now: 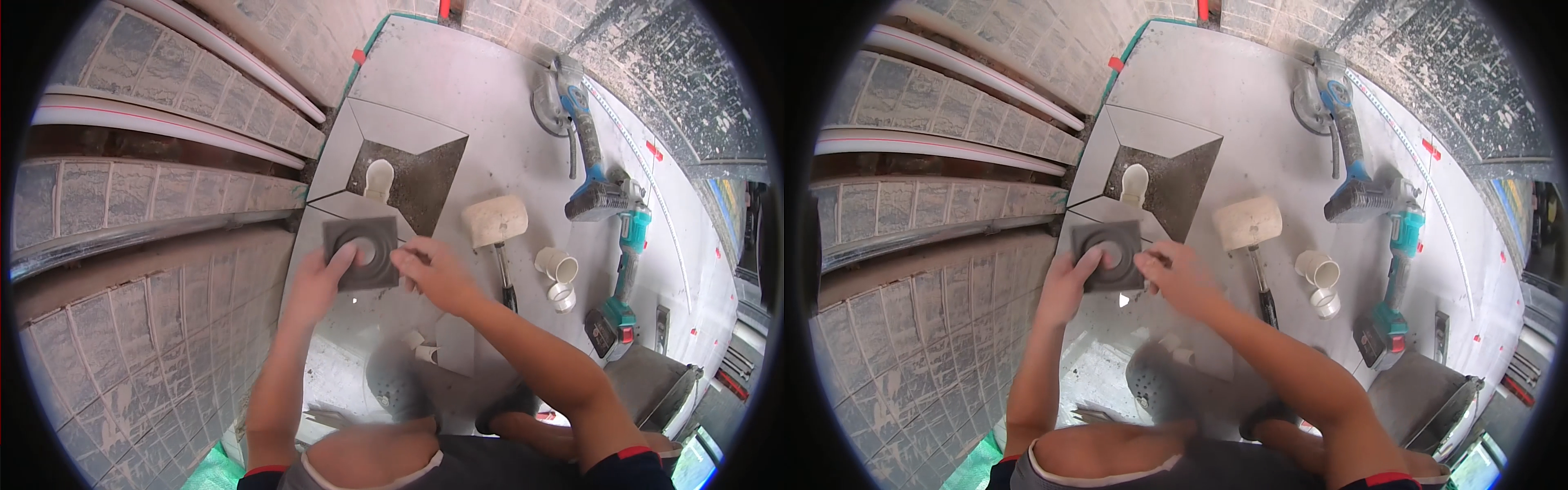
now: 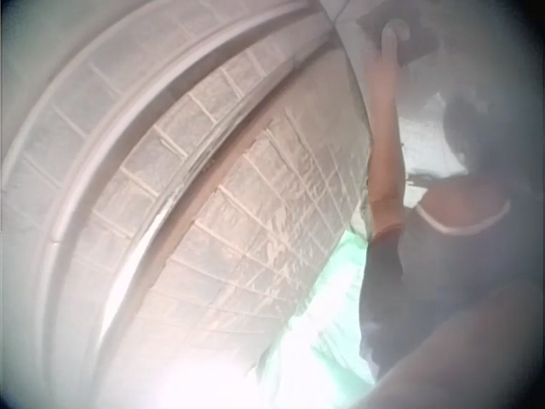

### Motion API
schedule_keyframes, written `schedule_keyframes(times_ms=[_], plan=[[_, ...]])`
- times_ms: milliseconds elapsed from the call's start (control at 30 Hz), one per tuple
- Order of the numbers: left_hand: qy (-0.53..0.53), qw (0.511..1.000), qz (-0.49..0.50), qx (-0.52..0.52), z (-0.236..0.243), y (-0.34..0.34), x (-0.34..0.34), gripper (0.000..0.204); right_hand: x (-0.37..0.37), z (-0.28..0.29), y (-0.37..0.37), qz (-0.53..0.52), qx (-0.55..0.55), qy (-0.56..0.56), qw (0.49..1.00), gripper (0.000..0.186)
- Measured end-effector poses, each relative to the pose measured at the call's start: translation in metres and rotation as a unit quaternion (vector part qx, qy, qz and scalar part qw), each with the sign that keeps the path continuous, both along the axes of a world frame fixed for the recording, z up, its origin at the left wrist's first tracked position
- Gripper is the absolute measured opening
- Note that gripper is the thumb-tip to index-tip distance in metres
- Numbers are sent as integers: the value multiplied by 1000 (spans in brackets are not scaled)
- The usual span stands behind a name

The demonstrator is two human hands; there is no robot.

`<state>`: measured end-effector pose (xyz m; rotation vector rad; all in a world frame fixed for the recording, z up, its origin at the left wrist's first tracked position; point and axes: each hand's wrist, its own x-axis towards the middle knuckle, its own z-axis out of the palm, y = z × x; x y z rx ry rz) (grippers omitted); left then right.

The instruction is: Measure and cut tiles to fit around a drain pipe and install them.

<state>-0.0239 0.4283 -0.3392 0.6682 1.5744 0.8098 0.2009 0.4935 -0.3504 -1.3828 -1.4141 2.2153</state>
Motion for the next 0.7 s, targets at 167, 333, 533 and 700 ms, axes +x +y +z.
schedule_keyframes(times_ms=[167, 333, 533, 700], plan=[[120, 985, -64, 104, -33, 71, -9, 37, -21, -19, 40, -111, 71, -20, 991, 35], [391, 905, -91, 138, -67, 126, -18, 29, -51, -86, 80, -188, 85, -78, 975, 33], [424, 876, -95, 208, -105, 138, -39, 22, -75, -122, 93, -233, 63, -81, 967, 29], [420, 882, -88, 197, -121, 145, -47, 22, -84, -131, 100, -206, 66, -100, 971, 28]])
